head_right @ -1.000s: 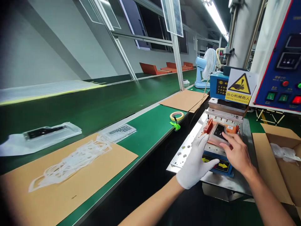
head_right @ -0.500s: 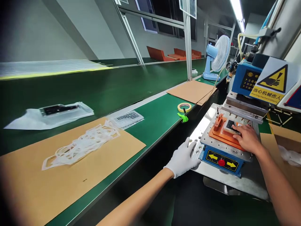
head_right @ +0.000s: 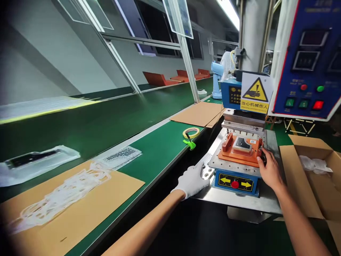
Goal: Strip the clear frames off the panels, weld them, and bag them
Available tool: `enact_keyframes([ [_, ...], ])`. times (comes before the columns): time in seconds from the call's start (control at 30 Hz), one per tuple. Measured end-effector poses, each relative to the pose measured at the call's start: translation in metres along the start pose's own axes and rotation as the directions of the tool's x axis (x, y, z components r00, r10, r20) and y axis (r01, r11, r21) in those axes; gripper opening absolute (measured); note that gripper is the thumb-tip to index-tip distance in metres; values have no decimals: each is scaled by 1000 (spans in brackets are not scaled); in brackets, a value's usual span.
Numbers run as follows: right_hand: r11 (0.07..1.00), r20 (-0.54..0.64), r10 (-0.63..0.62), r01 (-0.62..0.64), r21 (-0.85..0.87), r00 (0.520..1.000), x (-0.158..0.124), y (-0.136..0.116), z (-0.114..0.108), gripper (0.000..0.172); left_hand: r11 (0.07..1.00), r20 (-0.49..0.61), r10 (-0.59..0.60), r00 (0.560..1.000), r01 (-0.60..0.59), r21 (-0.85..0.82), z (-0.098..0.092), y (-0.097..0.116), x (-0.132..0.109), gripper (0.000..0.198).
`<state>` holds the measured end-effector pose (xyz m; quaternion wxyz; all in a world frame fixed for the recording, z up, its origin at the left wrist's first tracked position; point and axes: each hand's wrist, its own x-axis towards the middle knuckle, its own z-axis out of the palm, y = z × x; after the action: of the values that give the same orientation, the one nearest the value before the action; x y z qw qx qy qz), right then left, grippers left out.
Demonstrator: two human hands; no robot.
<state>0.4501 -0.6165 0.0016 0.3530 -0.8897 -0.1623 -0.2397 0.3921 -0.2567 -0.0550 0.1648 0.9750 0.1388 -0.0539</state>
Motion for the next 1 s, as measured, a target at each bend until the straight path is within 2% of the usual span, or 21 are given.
enact_keyframes([
  [0.07, 999, 3, 30, -30, 24, 1000, -9, 5, 6, 53, 1000, -39, -17, 999, 17, 1, 0, 11, 6, 82],
  [0.17, 996, -16, 89, -88, 10, 996, -9, 4, 14, 57, 999, -34, -35, 999, 34, -27, -5, 24, 10, 79],
  [0.23, 991, -31, 135, -135, -11, 990, -5, 1, 16, 60, 997, -24, -28, 999, 26, -72, -11, 22, 5, 77],
  [0.3, 988, -24, 151, -152, -27, 988, -1, -2, 17, 63, 991, -32, -10, 999, 6, -134, -20, 11, -6, 69],
  [0.4, 985, -13, 161, -162, -59, 987, 4, -6, 18, 64, 977, -137, 55, 989, -82, -195, -43, -9, -22, 65],
  [0.5, 970, -21, 225, -226, -84, 974, 7, -9, 19, 59, 959, -297, 216, 930, -260, -116, -79, -11, -24, 79],
  [0.57, 959, -21, 273, -274, -72, 962, 8, -11, 20, 55, 897, -306, 411, 859, -441, -34, -105, 6, -11, 85],
  [0.6, 955, -19, 290, -291, -61, 957, 9, -11, 21, 54, 841, -275, 521, 808, -542, 0, -118, 19, -2, 85],
  [0.67, 948, -18, 315, -316, -41, 949, 9, -13, 22, 54, 698, -186, 710, 679, -714, 57, -137, 50, 20, 81],
  [0.73, 942, -10, 335, -335, -26, 942, 9, -15, 22, 55, 578, -104, 816, 569, -809, 109, -148, 83, 41, 73],
  [0.77, 938, -2, 346, -346, -17, 938, 8, -16, 22, 55, 542, -66, 840, 538, -830, 131, -150, 99, 49, 69],
  [0.83, 928, 15, 373, -373, 10, 928, 8, -20, 22, 55, 519, 27, 849, 527, -842, 147, -149, 126, 62, 61],
  [0.93, 909, 32, 410, -411, 71, 911, 8, -27, 22, 53, 540, 200, 808, 554, -832, 124, -141, 157, 73, 52],
  [1.0, 899, 32, 424, -424, 113, 905, 9, -31, 21, 51, 522, 281, 796, 537, -843, 132, -137, 172, 78, 46],
])
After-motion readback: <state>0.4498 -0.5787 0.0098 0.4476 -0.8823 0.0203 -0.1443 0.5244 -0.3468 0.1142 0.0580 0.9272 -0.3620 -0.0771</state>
